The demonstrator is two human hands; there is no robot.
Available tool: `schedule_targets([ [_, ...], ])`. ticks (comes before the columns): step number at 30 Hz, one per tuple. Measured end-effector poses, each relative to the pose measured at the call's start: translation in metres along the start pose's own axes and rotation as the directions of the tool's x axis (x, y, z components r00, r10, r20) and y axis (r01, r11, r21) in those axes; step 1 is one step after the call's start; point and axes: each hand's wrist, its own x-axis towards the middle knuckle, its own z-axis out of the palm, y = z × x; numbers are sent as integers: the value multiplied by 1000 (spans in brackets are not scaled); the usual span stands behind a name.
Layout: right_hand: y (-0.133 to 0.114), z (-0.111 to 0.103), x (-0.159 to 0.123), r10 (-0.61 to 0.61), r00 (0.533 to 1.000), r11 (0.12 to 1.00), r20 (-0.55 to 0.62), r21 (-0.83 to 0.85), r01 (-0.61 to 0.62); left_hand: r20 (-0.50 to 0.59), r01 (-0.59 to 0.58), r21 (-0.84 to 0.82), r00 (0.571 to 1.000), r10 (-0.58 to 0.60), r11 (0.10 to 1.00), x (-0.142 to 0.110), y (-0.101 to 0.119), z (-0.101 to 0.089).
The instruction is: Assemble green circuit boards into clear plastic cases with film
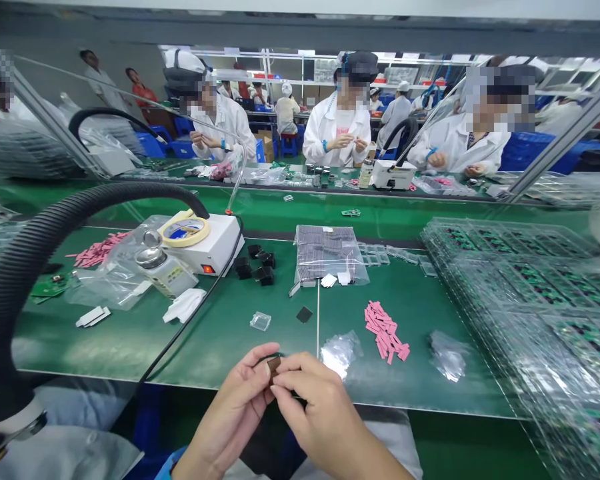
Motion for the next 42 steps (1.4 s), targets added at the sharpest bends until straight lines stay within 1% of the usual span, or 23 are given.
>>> schedule_targets([
  [4, 1, -3, 2, 14, 1000, 1000, 26, 0, -14, -11, -4, 24, 1000, 5, 1000, 1, 1, 0],
  [11, -3, -6, 3, 82, 992, 997, 95, -8, -82, -7, 2, 41, 1000, -2, 999, 2, 1, -2],
  [14, -3, -7, 5, 85, 990, 996, 112, -15, -84, -10, 4, 51, 1000, -3, 999, 2, 1, -3],
  [24, -3, -8, 8, 89, 992, 996, 91, -9, -88, -17, -2, 73, 1000, 4, 997, 2, 2, -3],
  [26, -4, -5, 6, 56, 997, 998, 58, -27, -55, -11, -6, 76, 1000, 7, 997, 1, 2, -3],
  [28, -3, 0, 3, -41, 999, 993, -10, -115, 40, -4, -9, 66, 1000, 9, 998, 1, 3, -3],
  [30, -1, 8, -1, -182, 979, 954, -88, -258, 154, -4, -4, 53, 1000, 5, 999, 0, 3, -2],
  [31, 1, 12, -3, -238, 963, 931, -126, -313, 189, -8, -3, 48, 1000, 3, 999, 0, 3, -1],
  [32, 2, 17, -4, -266, 950, 921, -163, -333, 201, -11, 1, 46, 1000, 0, 999, 0, 3, -1],
  [33, 2, 21, -4, -251, 946, 935, -206, -306, 181, -11, 7, 45, 1000, -6, 999, 0, 3, -1],
  [34, 3, 24, -3, -176, 951, 966, -254, -229, 117, -10, 12, 45, 1000, -12, 999, 0, 3, -1],
  [35, 3, 25, -2, -43, 955, 995, -293, -103, 13, -8, 20, 46, 1000, -19, 999, 0, 2, -1],
  [36, 3, 25, -1, 130, 945, 991, -300, 64, -116, -7, 26, 49, 1000, -26, 998, -1, 2, -1],
  [37, 3, 23, 1, 313, 911, 936, -268, 251, -248, -5, 37, 55, 999, -37, 998, -1, 2, -1],
  [38, 4, 19, 3, 471, 859, 833, -202, 424, -357, -2, 50, 63, 999, -50, 997, -1, 3, -1],
  [39, 6, 13, 4, 581, 804, 713, -129, 557, -426, -2, 64, 72, 998, -64, 995, -1, 3, -1],
  [40, 10, 5, 4, 640, 764, 621, -79, 640, -453, -3, 79, 80, 997, -79, 994, -1, 4, 0],
  [41, 15, -4, 2, 668, 740, 586, -82, 671, -454, -4, 95, 86, 995, -95, 992, -1, 4, 0],
  [42, 22, -14, 0, 676, 720, 623, -155, 643, -446, -8, 110, 89, 994, -110, 990, -2, 5, 0],
])
